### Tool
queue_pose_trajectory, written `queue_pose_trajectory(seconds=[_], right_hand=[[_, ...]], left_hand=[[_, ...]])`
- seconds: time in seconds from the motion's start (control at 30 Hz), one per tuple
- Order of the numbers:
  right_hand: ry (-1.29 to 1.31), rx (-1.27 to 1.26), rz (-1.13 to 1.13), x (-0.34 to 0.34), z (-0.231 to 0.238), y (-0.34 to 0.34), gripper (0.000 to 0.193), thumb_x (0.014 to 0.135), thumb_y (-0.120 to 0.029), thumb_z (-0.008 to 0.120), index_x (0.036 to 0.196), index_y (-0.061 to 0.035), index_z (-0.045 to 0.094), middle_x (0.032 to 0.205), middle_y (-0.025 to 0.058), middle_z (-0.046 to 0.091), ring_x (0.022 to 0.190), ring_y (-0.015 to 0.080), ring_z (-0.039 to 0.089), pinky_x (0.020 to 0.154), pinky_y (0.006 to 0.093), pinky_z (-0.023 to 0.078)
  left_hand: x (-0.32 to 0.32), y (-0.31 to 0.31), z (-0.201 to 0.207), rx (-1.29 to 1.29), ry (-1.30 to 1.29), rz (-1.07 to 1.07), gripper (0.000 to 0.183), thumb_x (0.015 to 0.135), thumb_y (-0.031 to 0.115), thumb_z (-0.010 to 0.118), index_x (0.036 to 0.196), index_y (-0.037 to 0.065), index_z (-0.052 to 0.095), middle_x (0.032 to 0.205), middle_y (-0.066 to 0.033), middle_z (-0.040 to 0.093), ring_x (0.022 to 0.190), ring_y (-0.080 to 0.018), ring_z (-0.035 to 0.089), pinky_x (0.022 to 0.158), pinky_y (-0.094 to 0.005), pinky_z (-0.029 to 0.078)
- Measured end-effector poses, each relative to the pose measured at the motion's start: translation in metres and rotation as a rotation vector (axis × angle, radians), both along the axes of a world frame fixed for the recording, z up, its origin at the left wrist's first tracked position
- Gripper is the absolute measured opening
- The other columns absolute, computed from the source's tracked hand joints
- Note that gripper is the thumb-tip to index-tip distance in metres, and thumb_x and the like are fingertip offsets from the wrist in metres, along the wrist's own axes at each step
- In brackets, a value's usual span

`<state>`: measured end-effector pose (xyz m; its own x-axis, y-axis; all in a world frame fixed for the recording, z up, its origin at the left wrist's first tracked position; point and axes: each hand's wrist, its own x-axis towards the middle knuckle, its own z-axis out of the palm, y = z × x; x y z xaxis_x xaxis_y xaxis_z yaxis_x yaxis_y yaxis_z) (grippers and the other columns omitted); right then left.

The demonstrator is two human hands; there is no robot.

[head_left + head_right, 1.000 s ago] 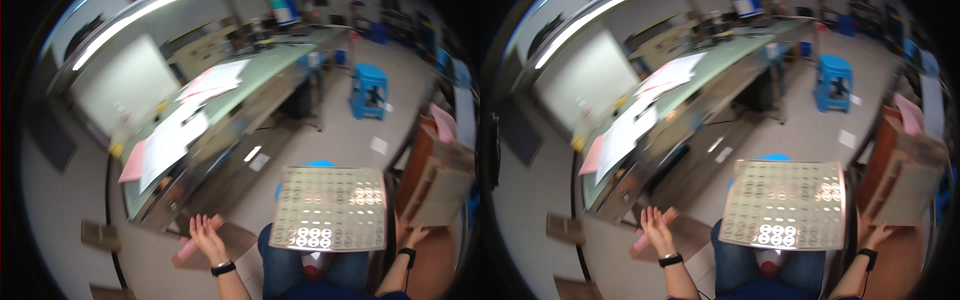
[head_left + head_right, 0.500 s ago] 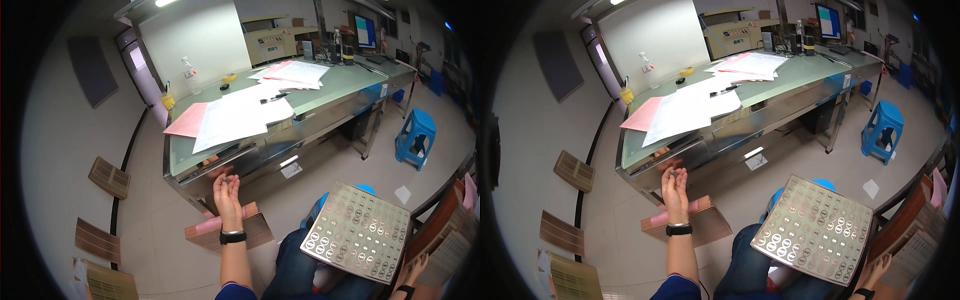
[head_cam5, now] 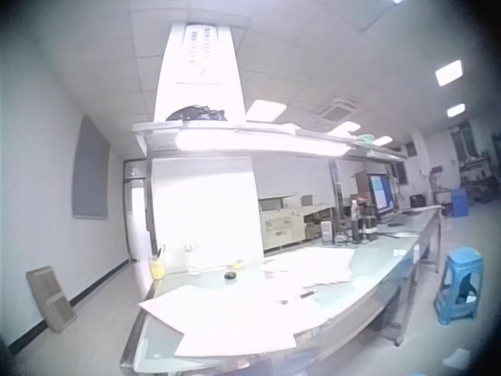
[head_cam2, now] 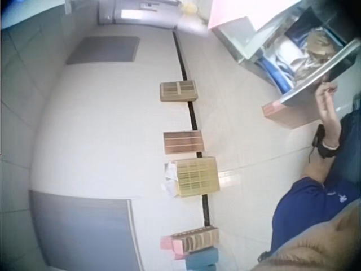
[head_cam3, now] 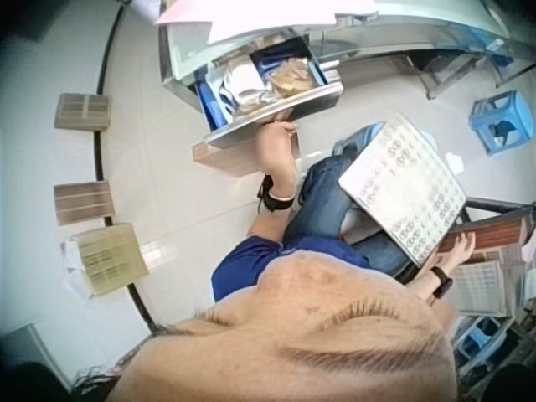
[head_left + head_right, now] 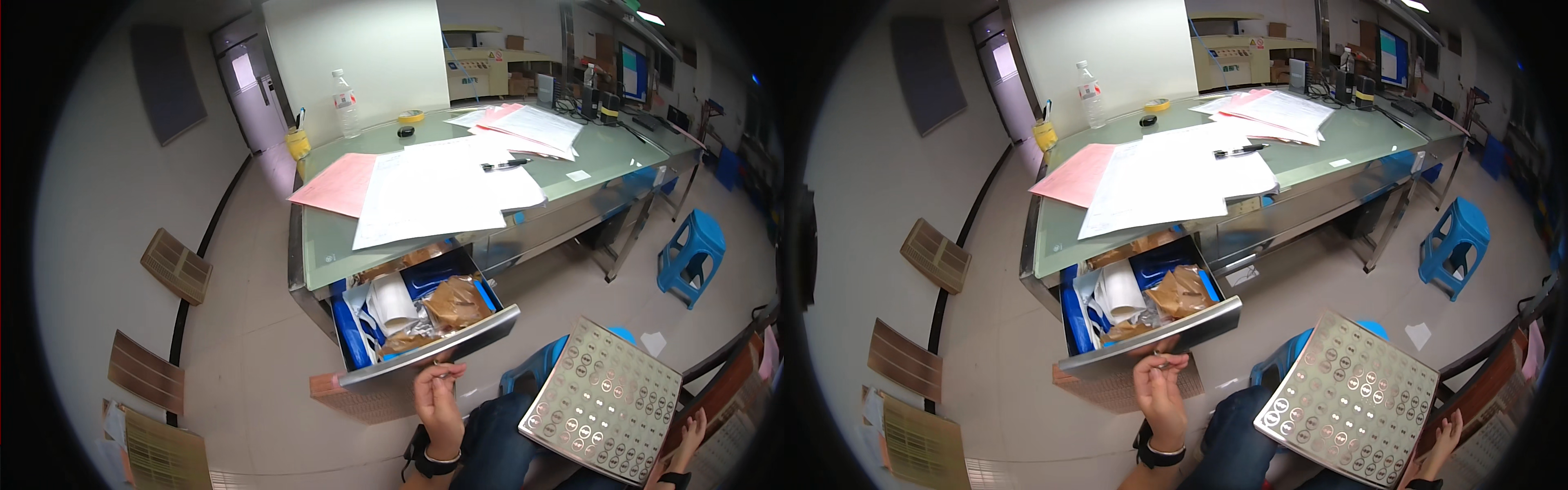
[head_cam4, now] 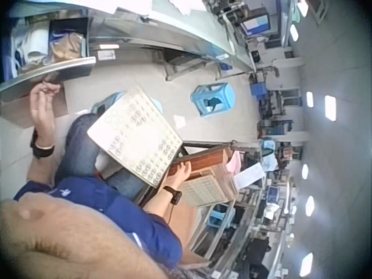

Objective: The recorder is inspecting large metal panels with circular patterns, comparing them, and placing them into a rack or drawer.

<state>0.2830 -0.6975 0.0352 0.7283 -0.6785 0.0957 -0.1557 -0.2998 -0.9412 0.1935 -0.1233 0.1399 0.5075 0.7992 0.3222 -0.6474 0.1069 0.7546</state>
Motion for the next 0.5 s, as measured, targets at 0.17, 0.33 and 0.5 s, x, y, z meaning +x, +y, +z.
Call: queue_pose_trajectory(seconds=[0.17, 0.33, 0.5], right_hand=[[0.049, -0.028, 0.104, 0.018, -0.004, 0.013, 0.036, 0.097, -0.017, 0.041, 0.132, -0.0147, 0.046, 0.133, 0.0034, 0.048, 0.103, 0.0143, 0.055, 0.083, 0.0275, 0.043], [0.018, 0.033, 0.196, 0.027, 0.000, 0.035, 0.036, 0.097, -0.015, 0.039, 0.132, -0.0096, 0.045, 0.133, 0.0072, 0.047, 0.107, 0.0167, 0.055, 0.084, 0.0287, 0.044], [0.066, -0.060, 0.239, 0.035, 0.007, 0.053, 0.034, 0.096, -0.013, 0.040, 0.129, -0.0064, 0.046, 0.130, 0.0080, 0.049, 0.106, 0.0160, 0.055, 0.080, 0.0264, 0.045]], left_hand=[[-0.007, 0.002, -0.026, 0.077, 0.120, 0.000, 0.013, 0.096, 0.008, 0.039, 0.103, -0.001, 0.046, 0.102, -0.0173, 0.057, 0.099, -0.0251, 0.056, 0.094, -0.0396, 0.042], [-0.008, 0.005, -0.027, 0.172, 0.147, -0.038, 0.009, 0.095, 0.003, 0.039, 0.101, -0.001, 0.046, 0.102, -0.0176, 0.060, 0.099, -0.0247, 0.058, 0.094, -0.0383, 0.042], [-0.009, 0.012, -0.033, 0.291, 0.136, -0.058, 0.012, 0.094, -0.001, 0.034, 0.099, -0.001, 0.045, 0.101, -0.0199, 0.060, 0.097, -0.0284, 0.059, 0.092, -0.0402, 0.044]])
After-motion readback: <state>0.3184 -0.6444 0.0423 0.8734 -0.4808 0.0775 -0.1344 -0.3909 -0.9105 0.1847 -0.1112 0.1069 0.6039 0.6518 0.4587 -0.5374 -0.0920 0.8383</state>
